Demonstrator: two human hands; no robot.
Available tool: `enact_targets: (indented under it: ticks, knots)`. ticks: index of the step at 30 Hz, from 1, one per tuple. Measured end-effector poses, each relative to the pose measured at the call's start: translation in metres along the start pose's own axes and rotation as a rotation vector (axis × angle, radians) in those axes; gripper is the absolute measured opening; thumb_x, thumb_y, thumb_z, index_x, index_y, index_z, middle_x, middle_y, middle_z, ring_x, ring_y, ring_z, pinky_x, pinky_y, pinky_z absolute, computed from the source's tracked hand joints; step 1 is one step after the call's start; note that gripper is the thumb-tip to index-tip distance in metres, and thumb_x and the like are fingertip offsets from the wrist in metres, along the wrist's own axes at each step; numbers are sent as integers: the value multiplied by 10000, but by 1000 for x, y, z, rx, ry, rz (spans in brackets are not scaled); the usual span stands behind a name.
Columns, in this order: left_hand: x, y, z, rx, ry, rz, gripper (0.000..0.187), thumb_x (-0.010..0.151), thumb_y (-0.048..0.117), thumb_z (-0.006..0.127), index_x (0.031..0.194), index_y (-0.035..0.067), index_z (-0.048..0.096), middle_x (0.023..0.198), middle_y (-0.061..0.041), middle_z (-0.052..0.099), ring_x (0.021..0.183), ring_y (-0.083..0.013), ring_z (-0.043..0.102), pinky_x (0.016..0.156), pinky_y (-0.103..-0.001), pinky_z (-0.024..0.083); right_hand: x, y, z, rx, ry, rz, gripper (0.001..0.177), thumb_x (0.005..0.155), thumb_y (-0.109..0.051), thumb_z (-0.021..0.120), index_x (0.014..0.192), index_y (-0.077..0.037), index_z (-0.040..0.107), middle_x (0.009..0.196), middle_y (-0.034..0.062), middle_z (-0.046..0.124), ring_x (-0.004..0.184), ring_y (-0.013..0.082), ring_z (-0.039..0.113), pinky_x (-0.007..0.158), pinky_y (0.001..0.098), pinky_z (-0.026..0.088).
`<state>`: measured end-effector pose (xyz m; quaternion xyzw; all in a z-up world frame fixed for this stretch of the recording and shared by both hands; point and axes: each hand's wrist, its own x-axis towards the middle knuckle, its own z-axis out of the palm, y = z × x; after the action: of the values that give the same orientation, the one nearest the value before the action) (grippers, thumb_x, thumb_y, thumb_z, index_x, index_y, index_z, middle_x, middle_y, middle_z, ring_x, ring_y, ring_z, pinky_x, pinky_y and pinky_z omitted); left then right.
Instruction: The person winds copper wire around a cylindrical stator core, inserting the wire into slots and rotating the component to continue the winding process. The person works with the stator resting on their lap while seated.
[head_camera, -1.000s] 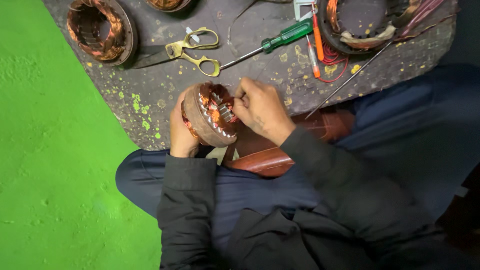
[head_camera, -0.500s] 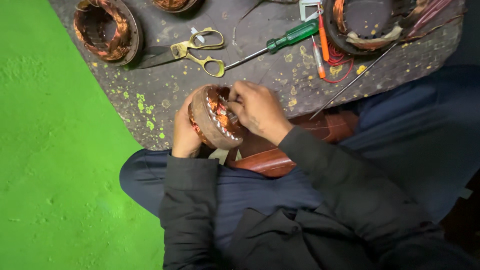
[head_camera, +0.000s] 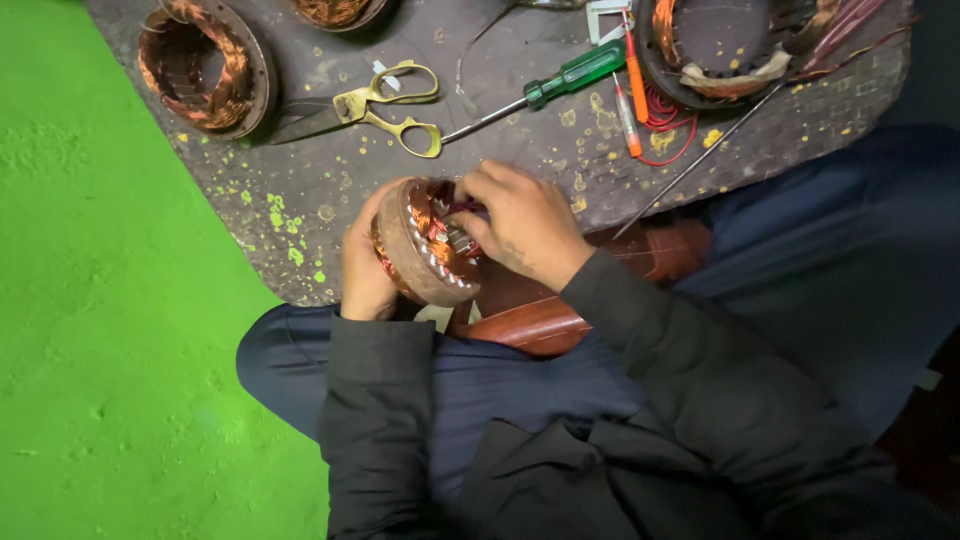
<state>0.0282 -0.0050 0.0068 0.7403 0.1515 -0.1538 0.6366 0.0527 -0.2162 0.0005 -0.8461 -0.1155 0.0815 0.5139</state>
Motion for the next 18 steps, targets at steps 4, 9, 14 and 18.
enact_targets:
  ticks: [4, 9, 14, 18]
  knots:
    - [0, -5, -2, -7, 7, 14, 410, 914, -31, 703, 1319, -3, 643, 1248, -65, 712, 1126, -135, 670, 1015, -296, 541, 5, 1, 5, 39, -62, 94, 137, 866, -159, 749, 927, -66, 668, 898, 137, 686, 795, 377, 689, 683, 473, 542]
    - [-1, -11, -3, -11, 7, 9, 449, 910, -25, 720, 1346, 1, 620, 1261, -54, 704, 1142, -127, 664, 1026, -290, 535, 0, 7, 11, 90, -22, 178, 193, 851, -177, 776, 875, -33, 650, 883, 149, 712, 781, 364, 708, 692, 454, 558]
    - [-4, -8, -9, -41, -76, -48, 526, 879, -31, 754, 1384, 0, 610, 1271, -64, 699, 1134, -132, 654, 1017, -297, 531, 2, 9, 20, 73, 18, 221, 221, 849, -202, 792, 857, -28, 655, 871, 150, 723, 782, 363, 712, 680, 451, 558]
    - [-5, -6, -4, -63, -35, -19, 467, 930, 7, 715, 1385, -2, 609, 1303, -69, 693, 1167, -136, 658, 1038, -298, 535, 4, 8, 12, 83, -7, 223, 229, 834, -215, 795, 854, -34, 657, 849, 141, 718, 780, 354, 712, 678, 445, 558]
